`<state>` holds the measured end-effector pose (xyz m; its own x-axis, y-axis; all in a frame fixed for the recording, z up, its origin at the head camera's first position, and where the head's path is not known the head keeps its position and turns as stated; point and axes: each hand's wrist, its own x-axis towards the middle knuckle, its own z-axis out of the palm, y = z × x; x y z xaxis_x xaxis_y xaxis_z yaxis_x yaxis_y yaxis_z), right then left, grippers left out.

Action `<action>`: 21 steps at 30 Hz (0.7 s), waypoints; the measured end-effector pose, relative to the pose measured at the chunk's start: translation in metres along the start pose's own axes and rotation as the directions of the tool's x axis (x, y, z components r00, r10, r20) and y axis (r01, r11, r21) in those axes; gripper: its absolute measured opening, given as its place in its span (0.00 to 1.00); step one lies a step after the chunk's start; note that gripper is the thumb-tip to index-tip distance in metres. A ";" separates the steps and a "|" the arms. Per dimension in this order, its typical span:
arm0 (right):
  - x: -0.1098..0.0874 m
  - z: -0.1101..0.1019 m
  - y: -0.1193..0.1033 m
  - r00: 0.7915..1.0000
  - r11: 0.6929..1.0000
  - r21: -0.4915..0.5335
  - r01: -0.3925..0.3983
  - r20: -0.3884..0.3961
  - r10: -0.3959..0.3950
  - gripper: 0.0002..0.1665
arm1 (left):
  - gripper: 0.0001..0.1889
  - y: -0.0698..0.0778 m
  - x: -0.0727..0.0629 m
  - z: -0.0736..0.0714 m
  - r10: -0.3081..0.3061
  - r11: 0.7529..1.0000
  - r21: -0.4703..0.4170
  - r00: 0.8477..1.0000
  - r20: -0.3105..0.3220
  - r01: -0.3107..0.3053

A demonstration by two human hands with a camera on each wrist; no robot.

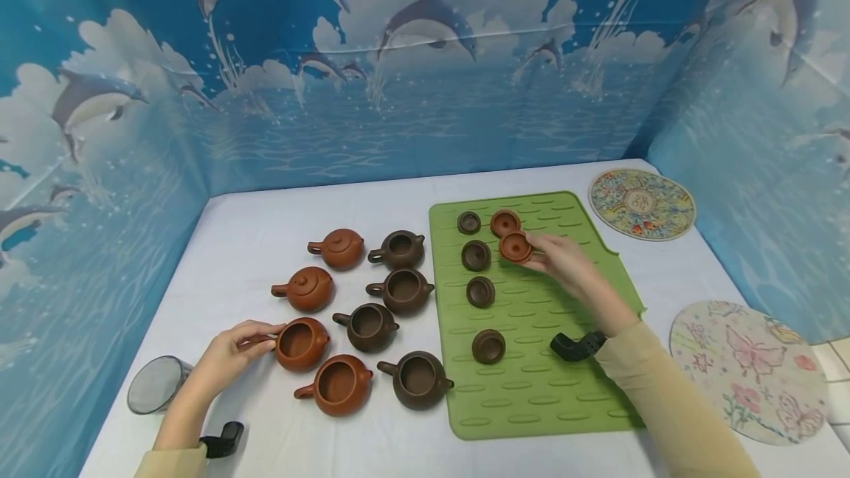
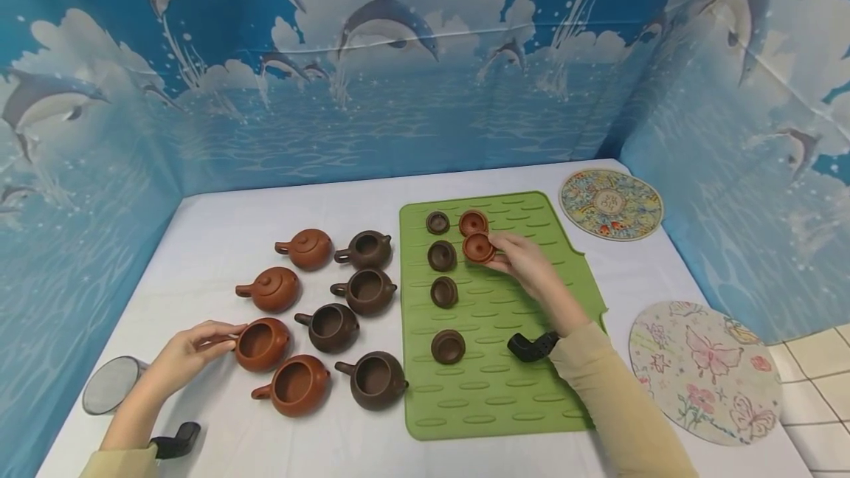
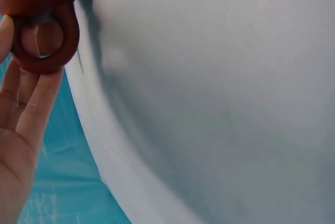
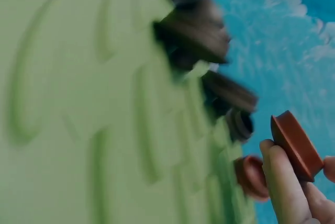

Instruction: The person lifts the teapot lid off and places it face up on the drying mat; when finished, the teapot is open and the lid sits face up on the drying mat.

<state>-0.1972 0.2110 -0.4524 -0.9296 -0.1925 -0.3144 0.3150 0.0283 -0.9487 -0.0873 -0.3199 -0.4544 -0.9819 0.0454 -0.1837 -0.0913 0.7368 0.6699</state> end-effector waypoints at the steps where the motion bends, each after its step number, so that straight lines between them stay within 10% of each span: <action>1: 0.001 -0.002 0.004 1.000 0.999 -0.041 0.000 -0.012 0.000 0.36 | 0.13 0.000 0.000 0.000 -0.002 1.000 -0.002 1.000 0.001 0.002; 21: 0.004 -0.005 0.015 0.995 0.808 -0.589 -0.016 -0.093 -0.048 0.38 | 0.13 0.001 0.000 -0.001 0.014 1.000 0.002 1.000 0.001 -0.014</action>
<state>-0.1977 0.2157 -0.4679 -0.9573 -0.1014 -0.2706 0.1570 0.6039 -0.7815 -0.0881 -0.3201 -0.4528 -0.9830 0.0565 -0.1750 -0.0770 0.7377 0.6707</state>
